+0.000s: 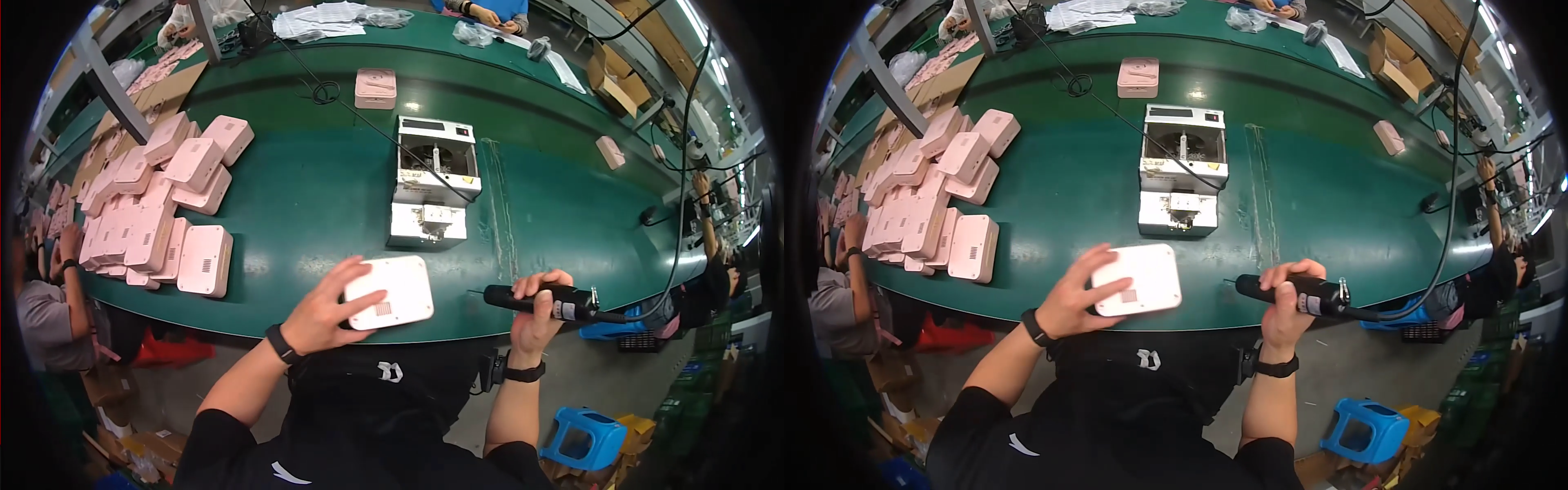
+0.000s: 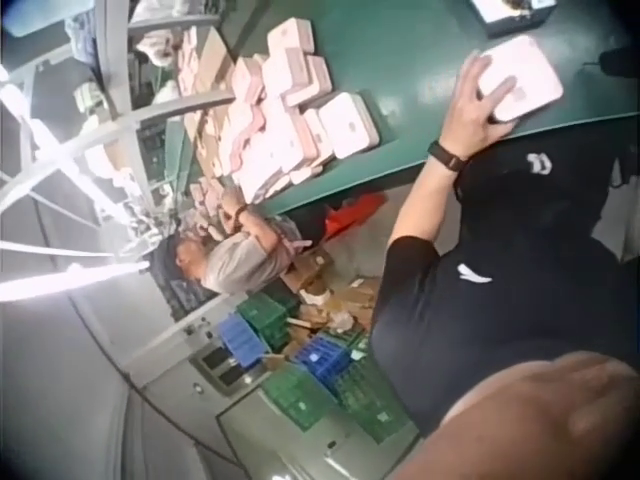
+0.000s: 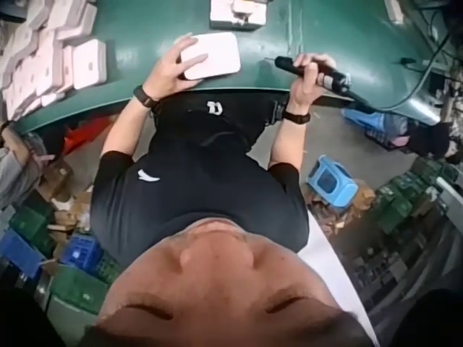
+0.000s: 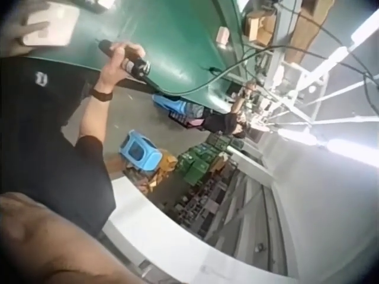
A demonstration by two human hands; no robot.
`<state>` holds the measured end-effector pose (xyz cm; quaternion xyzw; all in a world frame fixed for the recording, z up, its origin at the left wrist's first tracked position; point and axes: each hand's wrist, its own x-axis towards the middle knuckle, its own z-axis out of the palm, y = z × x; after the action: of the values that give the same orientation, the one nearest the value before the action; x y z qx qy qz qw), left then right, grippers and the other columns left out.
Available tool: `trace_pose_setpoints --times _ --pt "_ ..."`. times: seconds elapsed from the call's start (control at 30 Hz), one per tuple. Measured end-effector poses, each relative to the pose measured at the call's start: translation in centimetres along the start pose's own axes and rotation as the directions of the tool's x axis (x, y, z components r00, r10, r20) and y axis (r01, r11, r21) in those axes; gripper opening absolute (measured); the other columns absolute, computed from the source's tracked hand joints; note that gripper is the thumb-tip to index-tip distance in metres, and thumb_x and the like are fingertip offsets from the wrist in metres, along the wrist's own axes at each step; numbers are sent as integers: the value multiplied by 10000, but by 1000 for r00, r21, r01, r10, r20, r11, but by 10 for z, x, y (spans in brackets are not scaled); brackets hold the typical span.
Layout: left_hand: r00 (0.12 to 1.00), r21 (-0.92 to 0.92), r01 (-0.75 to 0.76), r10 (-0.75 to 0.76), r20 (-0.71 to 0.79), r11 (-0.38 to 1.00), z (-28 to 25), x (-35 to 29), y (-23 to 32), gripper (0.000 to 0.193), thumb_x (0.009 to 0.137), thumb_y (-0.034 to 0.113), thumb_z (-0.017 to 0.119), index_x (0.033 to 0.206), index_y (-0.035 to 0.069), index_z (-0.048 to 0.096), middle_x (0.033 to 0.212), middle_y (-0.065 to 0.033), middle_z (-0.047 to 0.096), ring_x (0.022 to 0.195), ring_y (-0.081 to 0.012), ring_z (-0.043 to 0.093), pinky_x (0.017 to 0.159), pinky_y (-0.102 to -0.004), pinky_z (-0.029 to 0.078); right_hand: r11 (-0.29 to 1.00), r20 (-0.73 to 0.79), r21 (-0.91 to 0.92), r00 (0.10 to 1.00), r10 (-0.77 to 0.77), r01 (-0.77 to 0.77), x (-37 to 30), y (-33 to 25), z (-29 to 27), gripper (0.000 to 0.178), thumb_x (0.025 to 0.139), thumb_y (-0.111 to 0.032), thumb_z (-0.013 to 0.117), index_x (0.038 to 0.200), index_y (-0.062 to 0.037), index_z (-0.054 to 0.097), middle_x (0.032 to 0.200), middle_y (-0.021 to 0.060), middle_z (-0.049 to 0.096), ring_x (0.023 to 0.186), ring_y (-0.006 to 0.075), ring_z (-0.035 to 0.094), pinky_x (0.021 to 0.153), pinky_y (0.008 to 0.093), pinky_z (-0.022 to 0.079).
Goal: Assembling electronic components using an electric screwdriver on a factory production line.
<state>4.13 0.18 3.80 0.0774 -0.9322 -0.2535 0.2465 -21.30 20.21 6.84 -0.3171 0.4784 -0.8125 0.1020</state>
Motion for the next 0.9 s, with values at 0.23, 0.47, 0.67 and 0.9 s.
trace_pose_setpoints --times 0.23,0.47,0.67,0.9 --pt "998 -94 50 -46 47 994 23 17 2 889 590 216 902 1391 220 519 1430 -154 420 1307 -385 459 1053 -467 449 987 158 -146 983 92 -69 11 -4 1 229 938 -204 626 1052 -68 480 762 50 502 658 170 505 691 363 456" --pt "974 -312 213 -175 144 926 33 17 -15 950 588 241 922 1423 161 476 1457 -165 393 1302 -371 462 1056 -421 442 989 157 141 988 13 -35 64 -16 56 224 987 -292 544 1021 -78 487 680 33 490 555 148 463 581 323 422" --pt "970 -367 241 -223 92 898 38 16 -21 947 598 309 918 1421 151 477 1468 -164 388 1295 -364 472 1051 -429 444 996 206 84 978 -11 -6 95 -18 126 218 985 -280 542 962 -66 509 633 46 486 501 153 446 531 329 415" --pt "977 -356 211 -196 77 910 35 17 -21 878 627 370 903 1390 162 521 1487 -159 378 1299 -366 469 1048 -439 445 993 238 -117 971 29 -1 108 3 139 192 965 -226 554 900 -48 522 600 60 487 468 162 446 481 341 415"
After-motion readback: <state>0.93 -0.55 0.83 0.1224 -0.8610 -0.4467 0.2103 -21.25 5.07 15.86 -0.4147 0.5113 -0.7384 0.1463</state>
